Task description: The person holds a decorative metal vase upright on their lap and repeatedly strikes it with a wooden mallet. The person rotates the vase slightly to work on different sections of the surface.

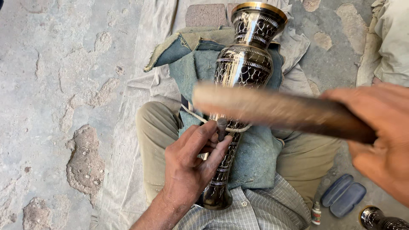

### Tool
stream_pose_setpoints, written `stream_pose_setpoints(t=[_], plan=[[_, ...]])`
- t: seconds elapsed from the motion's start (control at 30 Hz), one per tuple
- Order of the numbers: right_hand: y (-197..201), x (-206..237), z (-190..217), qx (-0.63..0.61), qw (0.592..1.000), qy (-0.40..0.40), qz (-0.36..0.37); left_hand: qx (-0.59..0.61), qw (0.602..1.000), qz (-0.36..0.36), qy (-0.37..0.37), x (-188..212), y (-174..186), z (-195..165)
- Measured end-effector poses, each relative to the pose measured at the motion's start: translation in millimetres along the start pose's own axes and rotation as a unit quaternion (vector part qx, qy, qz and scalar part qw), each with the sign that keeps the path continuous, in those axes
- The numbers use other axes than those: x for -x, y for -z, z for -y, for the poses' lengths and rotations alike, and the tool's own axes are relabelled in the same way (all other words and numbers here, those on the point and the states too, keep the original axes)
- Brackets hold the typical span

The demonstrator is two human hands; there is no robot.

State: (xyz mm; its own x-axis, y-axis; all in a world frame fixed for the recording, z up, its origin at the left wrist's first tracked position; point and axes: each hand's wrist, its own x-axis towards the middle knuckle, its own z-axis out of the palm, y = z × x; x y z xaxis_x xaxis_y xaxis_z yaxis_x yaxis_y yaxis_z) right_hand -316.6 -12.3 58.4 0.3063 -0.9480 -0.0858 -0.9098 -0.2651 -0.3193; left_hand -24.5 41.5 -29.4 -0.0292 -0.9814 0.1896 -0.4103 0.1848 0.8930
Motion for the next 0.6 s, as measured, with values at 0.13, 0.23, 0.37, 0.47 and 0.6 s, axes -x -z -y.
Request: stream_pose_setpoints(t=[0.13, 0.23, 0.37, 0.47, 0.6], plan=[[3, -4, -7, -0.027, 0.995, -0.069, 0.062, -0.006, 1.0, 0.011, 0.01, 0, 1, 1], [3, -4, -1, -0.028, 1.0, 0.01, 0.006, -0.002, 1.0, 0.015, 0.009, 0, 1, 2], [-4, 2, 8, -0.099, 0.993, -0.06, -0.033, -0.006, 1.0, 0.021, 0.006, 1, 2, 0], [-2, 6, 4, 0.014, 0.997, -0.078, -0.002, 0.009, 1.0, 0.029, 0.004, 0, 4, -1], [-7, 6, 2, -0.031, 0.99, -0.128, -0.045, 0.008, 0.999, 0.032, 0.012, -3, 5, -3]])
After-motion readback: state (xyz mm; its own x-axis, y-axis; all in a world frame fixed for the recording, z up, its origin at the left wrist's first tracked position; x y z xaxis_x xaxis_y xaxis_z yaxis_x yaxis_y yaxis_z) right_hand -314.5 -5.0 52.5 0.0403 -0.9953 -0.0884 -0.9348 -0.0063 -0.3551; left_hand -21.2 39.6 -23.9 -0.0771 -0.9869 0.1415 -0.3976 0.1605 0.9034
